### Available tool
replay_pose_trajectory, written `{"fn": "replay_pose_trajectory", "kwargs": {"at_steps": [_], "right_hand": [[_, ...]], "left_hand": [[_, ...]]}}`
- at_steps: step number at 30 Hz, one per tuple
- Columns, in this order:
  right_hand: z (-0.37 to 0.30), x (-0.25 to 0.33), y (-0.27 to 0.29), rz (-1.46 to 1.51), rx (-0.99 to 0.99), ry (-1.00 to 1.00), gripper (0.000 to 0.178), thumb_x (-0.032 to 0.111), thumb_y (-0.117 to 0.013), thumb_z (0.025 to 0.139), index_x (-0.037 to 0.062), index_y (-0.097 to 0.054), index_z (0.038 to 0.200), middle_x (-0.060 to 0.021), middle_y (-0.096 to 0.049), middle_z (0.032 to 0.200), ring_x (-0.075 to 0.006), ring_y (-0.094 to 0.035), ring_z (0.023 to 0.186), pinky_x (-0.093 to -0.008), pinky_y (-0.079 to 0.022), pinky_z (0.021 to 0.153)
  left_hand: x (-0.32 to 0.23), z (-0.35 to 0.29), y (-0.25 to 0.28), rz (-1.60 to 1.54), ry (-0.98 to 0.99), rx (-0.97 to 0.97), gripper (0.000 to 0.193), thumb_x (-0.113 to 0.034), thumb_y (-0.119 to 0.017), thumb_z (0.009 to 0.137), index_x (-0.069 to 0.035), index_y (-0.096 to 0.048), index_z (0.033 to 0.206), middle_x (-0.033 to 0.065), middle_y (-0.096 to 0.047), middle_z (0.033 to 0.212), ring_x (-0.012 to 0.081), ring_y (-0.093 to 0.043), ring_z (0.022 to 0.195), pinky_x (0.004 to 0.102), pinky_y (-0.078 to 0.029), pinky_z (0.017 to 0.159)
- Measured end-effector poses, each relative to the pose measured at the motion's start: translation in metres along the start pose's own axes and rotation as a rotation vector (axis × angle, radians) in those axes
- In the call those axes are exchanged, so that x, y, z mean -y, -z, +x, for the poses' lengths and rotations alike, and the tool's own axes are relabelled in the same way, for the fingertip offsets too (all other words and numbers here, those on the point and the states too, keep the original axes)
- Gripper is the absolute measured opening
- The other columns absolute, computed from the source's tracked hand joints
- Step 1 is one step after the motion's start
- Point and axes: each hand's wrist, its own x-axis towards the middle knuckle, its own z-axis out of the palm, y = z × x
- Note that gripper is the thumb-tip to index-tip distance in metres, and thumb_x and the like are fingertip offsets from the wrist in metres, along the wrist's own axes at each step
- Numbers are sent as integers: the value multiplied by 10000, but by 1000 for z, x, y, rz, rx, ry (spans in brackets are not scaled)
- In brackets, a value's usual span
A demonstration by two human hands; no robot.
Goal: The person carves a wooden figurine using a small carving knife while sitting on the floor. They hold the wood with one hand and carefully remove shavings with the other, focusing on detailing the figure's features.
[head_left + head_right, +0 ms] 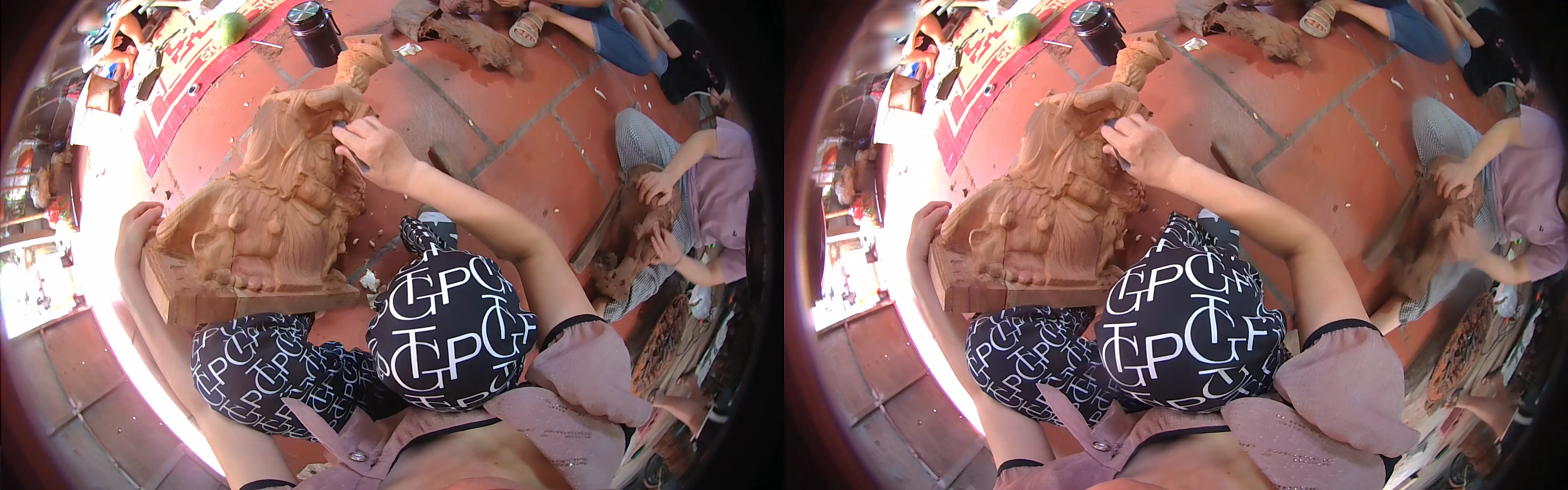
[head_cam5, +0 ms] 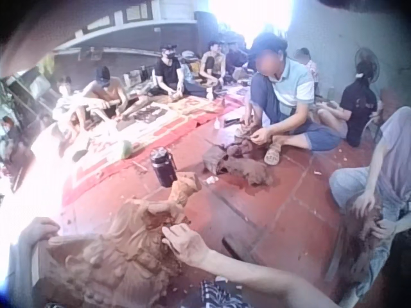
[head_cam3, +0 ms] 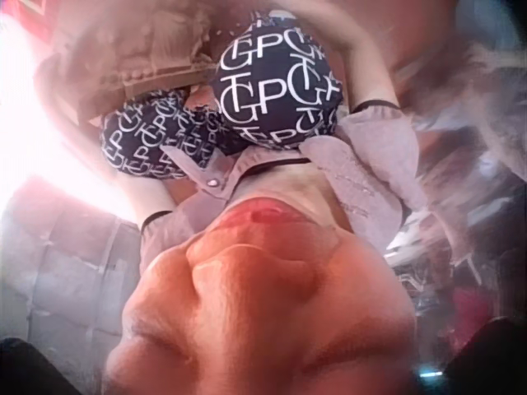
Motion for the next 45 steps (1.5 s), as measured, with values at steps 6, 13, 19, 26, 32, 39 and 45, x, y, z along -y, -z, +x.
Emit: {"fn": "replay_pose_trajectory", "kwargs": {"at_steps": [6, 13, 19, 26, 32, 39, 45], "right_hand": [[14, -13, 3, 69, -1, 95, 287, 105, -635, 767, 11, -580, 1032, -132, -597, 916, -302, -568, 860, -366, -470, 756], [2, -9, 4, 42, 40, 139, 253, 90, -610, 775, 20, -563, 1014, -117, -594, 879, -282, -565, 848, -365, -467, 743], [3, -11, 2, -20, 45, 121, 247, 93, -606, 777, 16, -558, 1006, -118, -595, 871, -285, -565, 844, -365, -461, 746], [5, -17, 1, 27, 6, 125, 232, 78, -599, 780, 11, -582, 1002, -126, -603, 897, -286, -573, 838, -363, -466, 748], [5, -16, 12, 288, -45, 1, 173, 79, -620, 786, 27, -623, 952, -136, -623, 818, -287, -599, 753, -346, -488, 673], [-18, -3, 24, 385, 104, -155, 216, 68, -609, 801, 33, -625, 1014, -158, -638, 930, -280, -626, 816, -315, -501, 707], [-15, -2, 21, 248, -128, -109, 238, 67, -618, 792, 17, -607, 1024, -132, -634, 879, -281, -602, 803, -339, -486, 716]], "left_hand": [[-1, -6, 3, -6, -16, -29, 280, -195, -554, 793, 15, -589, 974, 55, -564, 746, 109, -538, 623, 213, -434, 568], [7, 3, 0, 12, -80, -58, 273, -226, -570, 770, 1, -607, 919, 46, -564, 709, 101, -515, 568, 225, -414, 525], [9, 3, -2, 2, -89, -65, 270, -227, -582, 760, -11, -612, 918, 39, -560, 698, 95, -505, 557, 216, -399, 516], [5, 1, 0, -18, -58, -71, 273, -223, -579, 754, -7, -616, 917, 22, -546, 674, 82, -482, 540, 207, -383, 505], [10, 4, 0, 23, -109, -81, 252, -209, -570, 758, -6, -613, 901, 25, -538, 674, 77, -463, 521, 201, -370, 488], [11, 7, 5, -1, -87, -58, 248, -207, -573, 767, -7, -601, 909, 27, -543, 698, 76, -482, 535, 199, -384, 491], [0, -3, -1, -22, -17, -20, 262, -198, -567, 775, -5, -604, 949, 38, -555, 747, 83, -502, 602, 191, -392, 531]]}}
